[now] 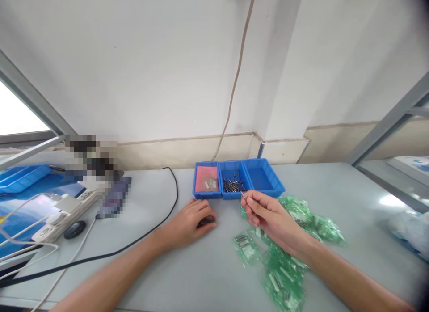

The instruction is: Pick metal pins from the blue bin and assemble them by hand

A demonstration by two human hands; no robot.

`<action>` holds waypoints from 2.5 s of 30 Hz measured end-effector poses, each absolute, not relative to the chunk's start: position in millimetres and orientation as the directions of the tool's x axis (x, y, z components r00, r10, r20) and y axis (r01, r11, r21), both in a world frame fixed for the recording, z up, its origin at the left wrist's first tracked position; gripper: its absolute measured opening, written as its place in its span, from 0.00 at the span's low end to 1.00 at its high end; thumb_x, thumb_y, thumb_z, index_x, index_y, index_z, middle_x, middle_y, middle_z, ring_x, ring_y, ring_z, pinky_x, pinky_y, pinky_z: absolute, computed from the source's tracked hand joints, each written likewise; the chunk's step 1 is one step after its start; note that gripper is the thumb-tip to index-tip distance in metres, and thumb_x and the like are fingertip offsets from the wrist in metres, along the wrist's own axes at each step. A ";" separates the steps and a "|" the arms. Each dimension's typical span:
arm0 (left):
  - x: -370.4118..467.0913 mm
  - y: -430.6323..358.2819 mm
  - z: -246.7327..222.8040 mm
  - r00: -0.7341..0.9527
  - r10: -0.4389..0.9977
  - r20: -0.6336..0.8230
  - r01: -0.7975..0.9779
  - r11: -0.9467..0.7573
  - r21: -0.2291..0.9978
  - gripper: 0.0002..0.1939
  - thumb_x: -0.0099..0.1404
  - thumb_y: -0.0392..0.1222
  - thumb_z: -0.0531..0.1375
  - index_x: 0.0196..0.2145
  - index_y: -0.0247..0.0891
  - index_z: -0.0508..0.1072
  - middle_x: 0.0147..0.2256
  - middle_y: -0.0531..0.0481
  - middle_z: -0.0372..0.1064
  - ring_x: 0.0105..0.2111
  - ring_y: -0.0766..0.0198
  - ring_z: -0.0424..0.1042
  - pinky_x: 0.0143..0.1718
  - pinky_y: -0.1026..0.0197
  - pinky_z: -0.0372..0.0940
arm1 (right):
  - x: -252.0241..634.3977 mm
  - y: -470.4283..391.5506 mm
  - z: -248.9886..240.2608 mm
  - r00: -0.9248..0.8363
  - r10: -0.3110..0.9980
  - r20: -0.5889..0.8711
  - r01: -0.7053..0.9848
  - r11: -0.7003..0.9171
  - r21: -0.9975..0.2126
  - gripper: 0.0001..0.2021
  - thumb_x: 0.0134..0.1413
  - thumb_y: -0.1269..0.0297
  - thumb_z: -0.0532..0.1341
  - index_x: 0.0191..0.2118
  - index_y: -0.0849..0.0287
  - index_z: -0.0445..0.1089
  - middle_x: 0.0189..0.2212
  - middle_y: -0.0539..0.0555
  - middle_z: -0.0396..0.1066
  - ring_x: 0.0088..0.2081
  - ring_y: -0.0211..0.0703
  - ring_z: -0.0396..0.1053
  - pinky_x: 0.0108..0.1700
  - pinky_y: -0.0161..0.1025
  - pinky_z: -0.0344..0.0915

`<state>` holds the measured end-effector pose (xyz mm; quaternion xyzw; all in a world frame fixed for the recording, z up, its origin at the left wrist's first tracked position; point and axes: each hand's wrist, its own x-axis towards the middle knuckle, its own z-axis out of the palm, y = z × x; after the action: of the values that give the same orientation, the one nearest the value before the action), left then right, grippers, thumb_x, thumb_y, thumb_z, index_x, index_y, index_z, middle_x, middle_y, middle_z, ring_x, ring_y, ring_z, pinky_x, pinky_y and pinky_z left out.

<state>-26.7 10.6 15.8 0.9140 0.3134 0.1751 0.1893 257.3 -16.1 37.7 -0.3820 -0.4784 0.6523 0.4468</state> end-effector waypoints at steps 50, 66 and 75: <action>-28.6 11.1 10.4 0.747 0.633 0.203 0.503 -0.738 0.451 0.06 0.81 0.44 0.58 0.47 0.41 0.74 0.42 0.49 0.72 0.44 0.59 0.70 0.50 0.57 0.63 | 256.0 -14.6 34.2 -0.209 0.978 0.004 -0.053 -0.007 -0.999 0.18 0.68 0.43 0.64 0.41 0.55 0.73 0.32 0.50 0.70 0.27 0.37 0.62 0.31 0.37 0.60; -27.6 11.1 12.0 0.744 0.633 0.215 0.492 -0.736 0.465 0.07 0.81 0.44 0.58 0.46 0.41 0.75 0.41 0.49 0.72 0.43 0.59 0.71 0.48 0.58 0.64 | 254.6 -23.5 27.8 -0.281 0.919 0.278 0.420 0.378 -0.825 0.05 0.72 0.59 0.60 0.41 0.50 0.72 0.39 0.54 0.72 0.34 0.47 0.68 0.35 0.42 0.62; -29.8 11.5 8.6 0.742 0.630 0.231 0.487 -0.742 0.460 0.06 0.80 0.43 0.59 0.47 0.41 0.75 0.41 0.49 0.72 0.43 0.60 0.71 0.49 0.58 0.64 | 256.6 -13.9 35.8 -0.160 0.981 0.109 0.179 0.137 -0.974 0.13 0.70 0.48 0.61 0.42 0.52 0.71 0.28 0.47 0.65 0.26 0.41 0.62 0.30 0.40 0.60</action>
<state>-29.8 11.5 8.6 0.9139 0.3055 0.1893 0.1886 256.6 -13.9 35.8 -0.4746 -0.6113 0.4541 0.4414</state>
